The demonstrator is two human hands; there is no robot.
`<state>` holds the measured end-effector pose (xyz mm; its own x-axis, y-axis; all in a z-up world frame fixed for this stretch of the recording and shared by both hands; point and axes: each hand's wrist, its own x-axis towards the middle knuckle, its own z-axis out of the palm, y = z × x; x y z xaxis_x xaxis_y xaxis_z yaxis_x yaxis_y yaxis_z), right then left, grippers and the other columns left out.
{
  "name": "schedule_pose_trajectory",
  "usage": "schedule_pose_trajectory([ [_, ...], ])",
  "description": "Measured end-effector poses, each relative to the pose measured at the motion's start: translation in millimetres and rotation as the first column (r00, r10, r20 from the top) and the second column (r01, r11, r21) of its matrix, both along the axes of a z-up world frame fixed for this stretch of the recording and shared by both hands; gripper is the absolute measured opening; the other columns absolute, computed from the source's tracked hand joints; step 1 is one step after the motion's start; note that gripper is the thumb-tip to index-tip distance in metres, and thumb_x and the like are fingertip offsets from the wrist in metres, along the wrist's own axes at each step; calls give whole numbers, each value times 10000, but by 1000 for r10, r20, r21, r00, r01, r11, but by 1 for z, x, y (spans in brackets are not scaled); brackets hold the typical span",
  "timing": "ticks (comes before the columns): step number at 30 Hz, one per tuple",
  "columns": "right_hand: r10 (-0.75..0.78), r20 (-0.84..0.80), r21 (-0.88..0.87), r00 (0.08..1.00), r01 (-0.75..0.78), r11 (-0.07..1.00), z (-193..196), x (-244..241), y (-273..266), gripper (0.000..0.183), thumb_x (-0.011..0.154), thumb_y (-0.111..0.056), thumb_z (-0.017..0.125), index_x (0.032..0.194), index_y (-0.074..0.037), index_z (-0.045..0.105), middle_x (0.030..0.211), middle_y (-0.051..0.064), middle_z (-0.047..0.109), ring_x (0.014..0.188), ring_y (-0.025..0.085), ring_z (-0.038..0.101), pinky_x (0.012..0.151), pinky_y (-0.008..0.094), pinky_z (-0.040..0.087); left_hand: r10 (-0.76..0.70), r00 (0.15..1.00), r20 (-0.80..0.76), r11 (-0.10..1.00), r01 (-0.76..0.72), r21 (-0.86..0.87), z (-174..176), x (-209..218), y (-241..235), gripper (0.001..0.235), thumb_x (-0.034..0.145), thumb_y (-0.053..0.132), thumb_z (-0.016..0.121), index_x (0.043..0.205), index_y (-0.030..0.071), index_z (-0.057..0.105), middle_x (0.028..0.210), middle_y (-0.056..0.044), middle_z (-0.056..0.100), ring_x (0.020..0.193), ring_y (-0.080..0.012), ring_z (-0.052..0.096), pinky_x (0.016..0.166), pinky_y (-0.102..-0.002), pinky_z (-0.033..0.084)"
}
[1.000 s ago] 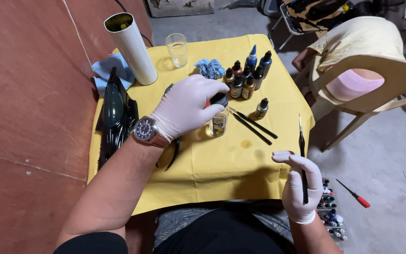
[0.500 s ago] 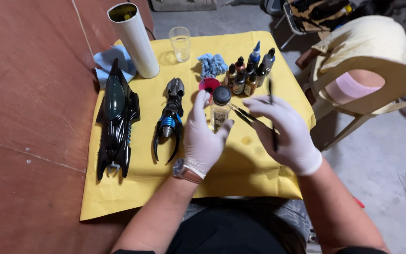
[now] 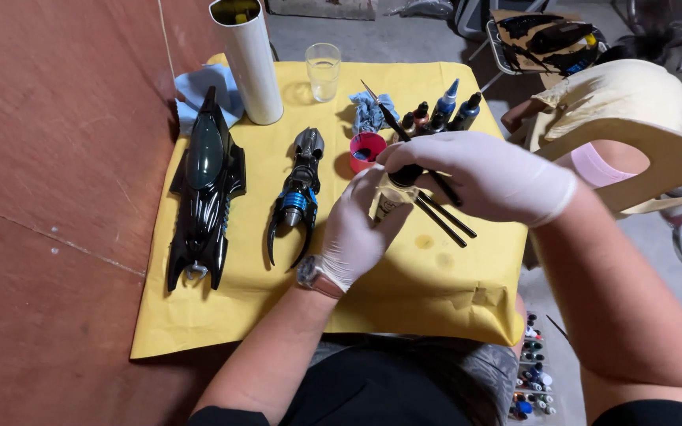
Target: The person is using a fine brush to apply detail paint to a plastic model, occasionally wiping the model or brush with a cloth.
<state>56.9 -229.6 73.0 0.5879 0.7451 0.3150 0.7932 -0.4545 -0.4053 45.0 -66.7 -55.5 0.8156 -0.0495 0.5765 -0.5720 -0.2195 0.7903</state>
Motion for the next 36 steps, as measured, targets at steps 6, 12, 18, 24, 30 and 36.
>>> schedule_pose_trajectory([
  [6,-171,376,-314,911,298,901,10,2,-22,595,861,-638,753,1136,-132,605,807,124,643,738,388,633,634,489,492,-214,977,2,975,214,55,17,-8,6,527,954,348,680,1395,94,546,1262,-94,696,1152,-242,685,980,-353,533],
  [12,54,206,-260,977,2,966,28,-11,-24,360,975,-206,660,1294,-74,558,1109,125,704,916,360,657,840,468,508,-221,973,68,975,219,27,6,1,5,560,926,244,759,1399,46,534,1373,-160,635,1315,-298,617,1111,-393,528],
  [18,-155,318,-309,935,257,916,14,-14,-22,226,988,-269,645,1110,-96,564,957,113,645,868,374,624,744,485,505,-96,990,105,984,79,157,17,0,-2,521,950,340,707,1381,104,535,1323,-118,670,1230,-318,666,992,-433,561],
  [24,-225,572,-159,789,376,913,-3,-10,-26,403,1028,-426,706,924,-87,514,803,69,599,696,333,567,615,455,458,73,972,223,992,-94,83,19,-8,-18,502,942,311,723,1358,90,551,1257,-109,692,1166,-330,707,906,-419,597],
  [30,-259,407,-50,876,305,951,10,-18,-38,370,980,-283,774,1184,-39,586,1005,90,664,862,314,631,788,439,492,-244,966,83,970,242,31,39,5,-5,521,935,299,724,1359,46,558,1310,-125,667,1226,-276,664,1057,-374,530],
  [36,-30,90,73,995,23,997,23,-23,-45,403,941,-190,693,1258,29,575,1282,166,688,1159,297,697,1000,394,555,-551,811,-196,831,554,-40,45,21,7,463,832,178,826,1246,84,642,1171,-10,685,1029,-124,677,950,-301,609],
])
